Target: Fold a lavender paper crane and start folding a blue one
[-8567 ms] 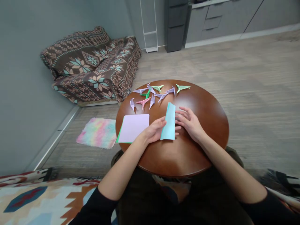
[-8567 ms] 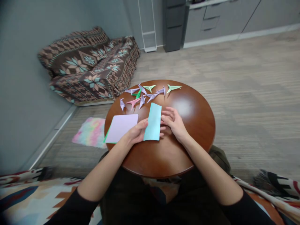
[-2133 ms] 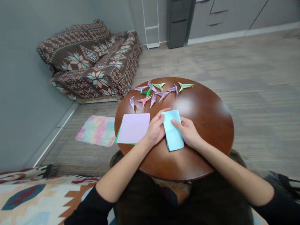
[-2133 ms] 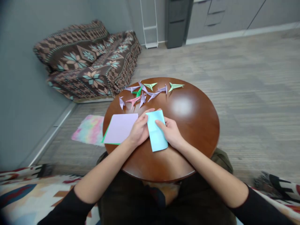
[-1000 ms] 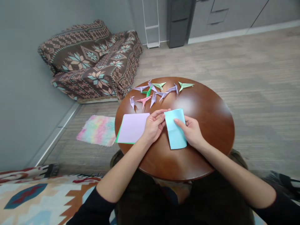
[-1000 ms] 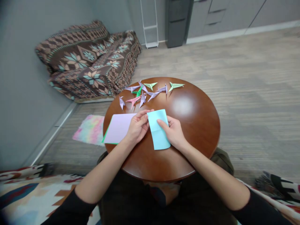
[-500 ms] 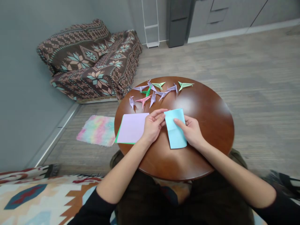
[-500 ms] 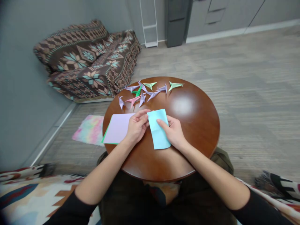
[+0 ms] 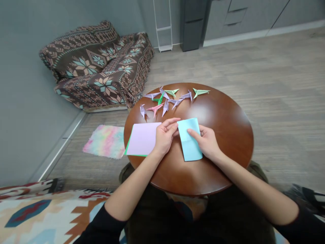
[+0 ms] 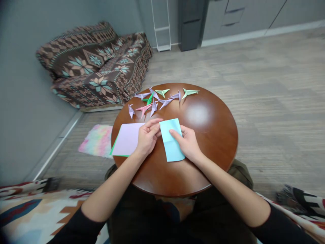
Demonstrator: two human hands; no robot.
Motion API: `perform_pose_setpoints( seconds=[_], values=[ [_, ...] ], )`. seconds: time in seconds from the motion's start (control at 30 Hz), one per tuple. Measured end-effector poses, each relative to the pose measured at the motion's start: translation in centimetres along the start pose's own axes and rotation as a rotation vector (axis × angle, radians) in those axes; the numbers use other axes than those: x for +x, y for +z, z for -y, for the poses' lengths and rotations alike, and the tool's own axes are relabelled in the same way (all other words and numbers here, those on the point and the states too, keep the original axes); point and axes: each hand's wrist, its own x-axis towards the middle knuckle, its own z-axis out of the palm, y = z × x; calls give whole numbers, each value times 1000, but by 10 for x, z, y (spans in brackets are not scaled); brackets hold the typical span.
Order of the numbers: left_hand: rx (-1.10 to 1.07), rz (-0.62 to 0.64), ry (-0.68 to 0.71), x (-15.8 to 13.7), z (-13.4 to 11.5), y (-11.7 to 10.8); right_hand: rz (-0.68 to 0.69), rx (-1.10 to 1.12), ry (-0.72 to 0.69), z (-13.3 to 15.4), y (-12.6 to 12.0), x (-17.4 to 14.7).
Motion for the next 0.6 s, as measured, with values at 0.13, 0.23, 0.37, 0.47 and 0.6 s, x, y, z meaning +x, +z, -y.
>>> perform_pose_setpoints(
  seconds=[0.13, 0.23, 0.37, 0.47, 0.6],
  values=[
    [122, -65, 15, -1, 3, -2, 0, -11, 2, 0, 0, 0],
    [157, -113, 16, 0, 6, -2, 1, -15, 10, 1, 1, 0],
    [170, -133, 16, 1, 7, -1, 1, -23, 21, 2, 1, 0],
    [183, -142, 17, 0, 7, -2, 4, -27, 27, 3, 1, 1],
    [194, -155, 21, 1, 8, -3, 25, -36, 40, 2, 1, 0]
  ],
)
